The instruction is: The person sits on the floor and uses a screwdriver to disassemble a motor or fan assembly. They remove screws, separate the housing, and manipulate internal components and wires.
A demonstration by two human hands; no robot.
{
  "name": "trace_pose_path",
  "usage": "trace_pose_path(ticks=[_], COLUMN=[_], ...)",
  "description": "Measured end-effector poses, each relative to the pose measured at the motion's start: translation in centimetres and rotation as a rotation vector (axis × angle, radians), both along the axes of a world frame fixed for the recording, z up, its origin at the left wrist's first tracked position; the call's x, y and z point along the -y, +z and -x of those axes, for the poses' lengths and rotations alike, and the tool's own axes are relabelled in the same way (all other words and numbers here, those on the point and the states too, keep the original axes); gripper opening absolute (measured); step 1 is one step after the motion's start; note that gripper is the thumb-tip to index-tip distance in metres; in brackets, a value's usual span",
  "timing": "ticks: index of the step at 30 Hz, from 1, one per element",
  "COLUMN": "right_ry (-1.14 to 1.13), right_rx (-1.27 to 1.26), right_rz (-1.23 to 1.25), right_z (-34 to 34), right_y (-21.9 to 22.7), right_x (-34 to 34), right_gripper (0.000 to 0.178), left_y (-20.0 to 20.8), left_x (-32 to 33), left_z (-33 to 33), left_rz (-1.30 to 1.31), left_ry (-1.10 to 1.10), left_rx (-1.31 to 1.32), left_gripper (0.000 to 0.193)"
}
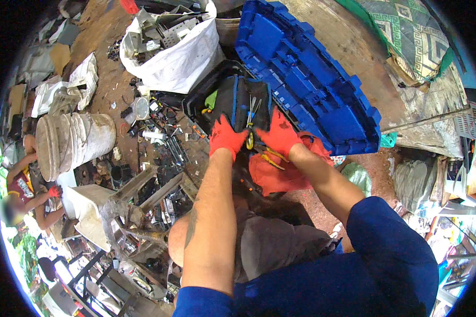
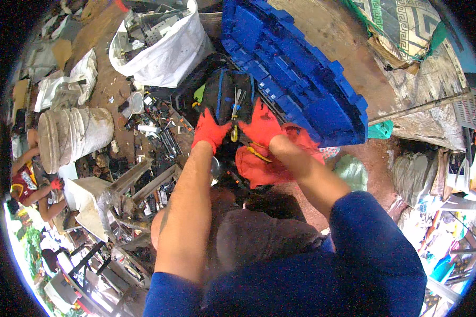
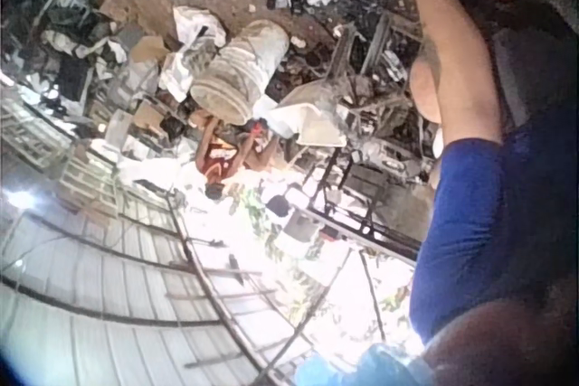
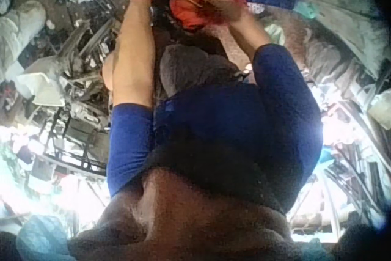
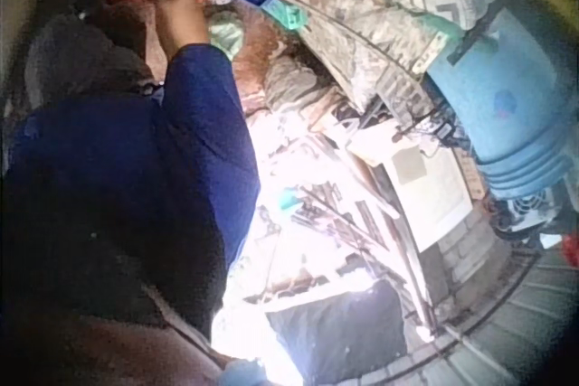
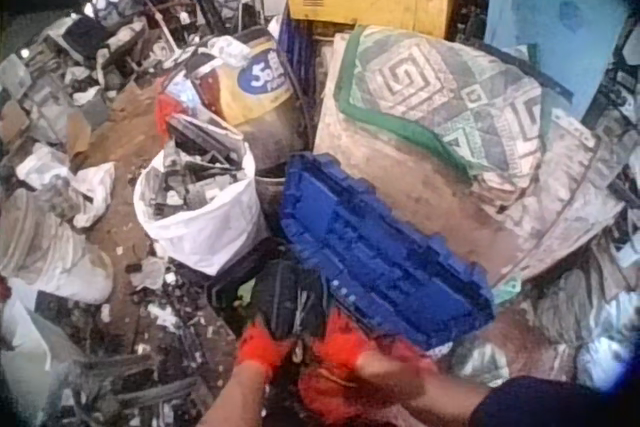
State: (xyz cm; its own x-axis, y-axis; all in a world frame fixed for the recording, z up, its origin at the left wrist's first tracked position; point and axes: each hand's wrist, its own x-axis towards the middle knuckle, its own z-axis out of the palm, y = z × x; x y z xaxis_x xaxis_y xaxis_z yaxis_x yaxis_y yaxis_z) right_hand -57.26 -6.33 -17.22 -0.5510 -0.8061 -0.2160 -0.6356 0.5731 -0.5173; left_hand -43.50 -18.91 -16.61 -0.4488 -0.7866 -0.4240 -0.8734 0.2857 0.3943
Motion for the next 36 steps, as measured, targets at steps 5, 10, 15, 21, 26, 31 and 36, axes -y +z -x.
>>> trace_pose_path(ticks=[5, 10, 15, 21, 26, 31, 36], right_ry=[-0.044, -0.002, 0.077, 0.012, 0.041, 0.150, 0.121], right_rx=[-0.002, 0.051, -0.123, 0.055, 0.172, 0.212, 0.318], right_rz=[-0.057, -0.086, -0.131, -0.132, -0.172, -0.220, -0.184], right_z=[-0.2, -1.6, -5.2, -5.5, -4.4, -4.0, -3.5], right_y=[1.7, 5.8, 2.4, -1.5, -2.1, -2.1, -0.8], right_x=[-2.6, -1.9, -2.5, -1.1, -2.7, -4.5, -5.2], right_gripper=[0.093, 0.086, 0.085, 0.074, 0.067, 0.067, 0.072], left_y=[0.8, 1.1, 1.8, 1.4, 1.0, 0.8, -0.3], left_x=[0.8, 0.6, 0.6, 0.7, 1.0, 1.0, 1.3], left_z=[1.0, 0.9, 1.4, 0.6, 0.1, -0.3, -0.9], left_rz=[-0.069, -0.069, -0.101, -0.026, -0.043, -0.082, -0.042], left_ry=[-0.049, 0.007, 0.036, 0.069, 0.097, 0.102, 0.092], left_rx=[0.027, 0.071, -0.009, -0.091, -0.068, -0.165, -0.209], left_gripper=[0.092, 0.058, 0.045, 0.047, 0.046, 0.050, 0.051])
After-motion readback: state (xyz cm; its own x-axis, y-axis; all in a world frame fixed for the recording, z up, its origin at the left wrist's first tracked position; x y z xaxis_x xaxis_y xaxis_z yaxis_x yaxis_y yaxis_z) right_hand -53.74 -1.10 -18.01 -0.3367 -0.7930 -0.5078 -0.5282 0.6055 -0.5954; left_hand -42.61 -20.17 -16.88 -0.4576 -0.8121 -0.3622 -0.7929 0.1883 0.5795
